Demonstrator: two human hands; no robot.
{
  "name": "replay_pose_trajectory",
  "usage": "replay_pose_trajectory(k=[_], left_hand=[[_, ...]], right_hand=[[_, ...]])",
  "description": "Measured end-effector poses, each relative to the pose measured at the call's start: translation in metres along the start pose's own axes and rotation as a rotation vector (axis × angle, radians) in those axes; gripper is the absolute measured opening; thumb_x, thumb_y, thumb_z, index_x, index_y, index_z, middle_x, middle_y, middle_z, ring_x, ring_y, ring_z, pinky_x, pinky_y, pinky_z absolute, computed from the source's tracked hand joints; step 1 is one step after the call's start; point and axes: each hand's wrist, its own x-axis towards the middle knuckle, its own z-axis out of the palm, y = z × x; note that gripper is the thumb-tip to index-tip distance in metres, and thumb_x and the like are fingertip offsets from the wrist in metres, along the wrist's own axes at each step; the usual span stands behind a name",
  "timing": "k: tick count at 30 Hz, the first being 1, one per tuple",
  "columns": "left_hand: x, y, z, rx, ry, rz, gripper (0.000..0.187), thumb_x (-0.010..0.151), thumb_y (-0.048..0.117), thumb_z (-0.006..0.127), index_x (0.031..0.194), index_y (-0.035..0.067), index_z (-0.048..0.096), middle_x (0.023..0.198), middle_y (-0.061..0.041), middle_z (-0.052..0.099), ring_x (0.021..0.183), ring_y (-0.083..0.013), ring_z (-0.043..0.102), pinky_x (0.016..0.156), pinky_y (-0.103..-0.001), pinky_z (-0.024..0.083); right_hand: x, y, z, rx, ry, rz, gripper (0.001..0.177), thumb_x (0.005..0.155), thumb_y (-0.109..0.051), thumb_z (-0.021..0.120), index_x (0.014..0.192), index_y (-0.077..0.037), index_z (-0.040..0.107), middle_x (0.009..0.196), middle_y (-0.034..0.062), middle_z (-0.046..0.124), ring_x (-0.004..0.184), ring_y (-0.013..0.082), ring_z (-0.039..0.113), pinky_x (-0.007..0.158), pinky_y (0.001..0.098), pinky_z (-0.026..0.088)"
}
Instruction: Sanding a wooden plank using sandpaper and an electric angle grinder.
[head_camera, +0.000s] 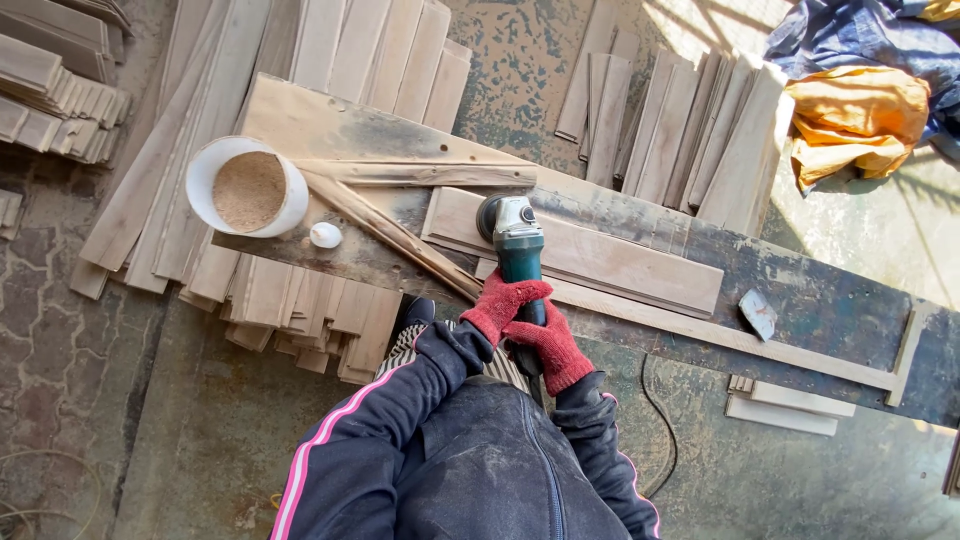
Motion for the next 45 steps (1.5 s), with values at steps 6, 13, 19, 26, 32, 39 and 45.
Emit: replay_pose_trajectory(k=[6, 13, 19, 26, 32, 39, 45], left_hand=[[0.002, -0.013, 0.027, 0.039, -0.003, -0.017, 0.080, 0.055, 0.019, 0.100, 0.124, 0.004, 0.062, 0.098, -0.023, 0.071, 0.092, -0.0408, 0.073, 0.071, -0.056, 0.064], [-0.016, -0.019, 0.068, 0.141, -0.039, -0.032, 0.080, 0.055, 0.021, 0.100, 0.123, 0.002, 0.062, 0.100, -0.024, 0.071, 0.097, -0.0420, 0.072, 0.078, -0.055, 0.063], [-0.019, -0.035, 0.114, 0.226, -0.091, -0.034, 0.083, 0.052, 0.023, 0.101, 0.123, 0.004, 0.062, 0.102, -0.022, 0.071, 0.101, -0.0428, 0.071, 0.087, -0.055, 0.061], [-0.029, -0.051, 0.162, 0.343, -0.195, -0.042, 0.084, 0.053, 0.025, 0.099, 0.125, 0.004, 0.061, 0.107, -0.022, 0.071, 0.107, -0.0424, 0.069, 0.095, -0.053, 0.056], [-0.024, -0.062, 0.165, 0.305, -0.187, -0.056, 0.084, 0.050, 0.022, 0.101, 0.123, 0.004, 0.063, 0.104, -0.021, 0.071, 0.104, -0.0415, 0.070, 0.095, -0.052, 0.057], [-0.035, -0.042, 0.123, 0.277, -0.143, -0.055, 0.084, 0.052, 0.024, 0.101, 0.124, 0.005, 0.063, 0.106, -0.021, 0.071, 0.105, -0.0415, 0.070, 0.092, -0.051, 0.058], [-0.022, -0.046, 0.086, 0.137, -0.091, -0.026, 0.083, 0.049, 0.020, 0.102, 0.122, 0.006, 0.065, 0.099, -0.018, 0.072, 0.096, -0.0386, 0.072, 0.081, -0.050, 0.062]], right_hand=[[-0.002, -0.002, -0.026, 0.046, 0.011, 0.010, 0.058, 0.054, -0.001, 0.093, 0.107, 0.002, 0.068, 0.080, 0.0273, 0.065, 0.060, 0.0423, 0.070, 0.047, 0.0558, 0.061], [-0.007, 0.000, -0.064, 0.090, 0.042, 0.005, 0.056, 0.054, -0.001, 0.092, 0.103, 0.003, 0.066, 0.075, 0.0263, 0.063, 0.055, 0.0413, 0.068, 0.043, 0.0530, 0.060], [-0.001, 0.013, -0.109, 0.143, 0.116, -0.033, 0.051, 0.057, -0.002, 0.091, 0.101, 0.001, 0.065, 0.074, 0.0254, 0.064, 0.054, 0.0419, 0.068, 0.041, 0.0534, 0.059], [-0.007, 0.038, -0.155, 0.220, 0.235, -0.071, 0.043, 0.059, -0.002, 0.087, 0.096, -0.003, 0.066, 0.072, 0.0212, 0.065, 0.052, 0.0372, 0.068, 0.043, 0.0493, 0.059], [-0.020, 0.020, -0.149, 0.224, 0.220, -0.070, 0.043, 0.056, -0.002, 0.088, 0.094, -0.003, 0.066, 0.071, 0.0197, 0.064, 0.052, 0.0371, 0.068, 0.043, 0.0495, 0.058], [-0.015, 0.032, -0.120, 0.173, 0.154, -0.063, 0.047, 0.054, -0.001, 0.090, 0.095, -0.002, 0.068, 0.073, 0.0216, 0.067, 0.056, 0.0390, 0.069, 0.043, 0.0519, 0.058], [-0.022, 0.017, -0.082, 0.073, 0.131, -0.039, 0.050, 0.051, -0.002, 0.092, 0.095, -0.002, 0.069, 0.073, 0.0199, 0.066, 0.057, 0.0355, 0.069, 0.045, 0.0515, 0.059]])
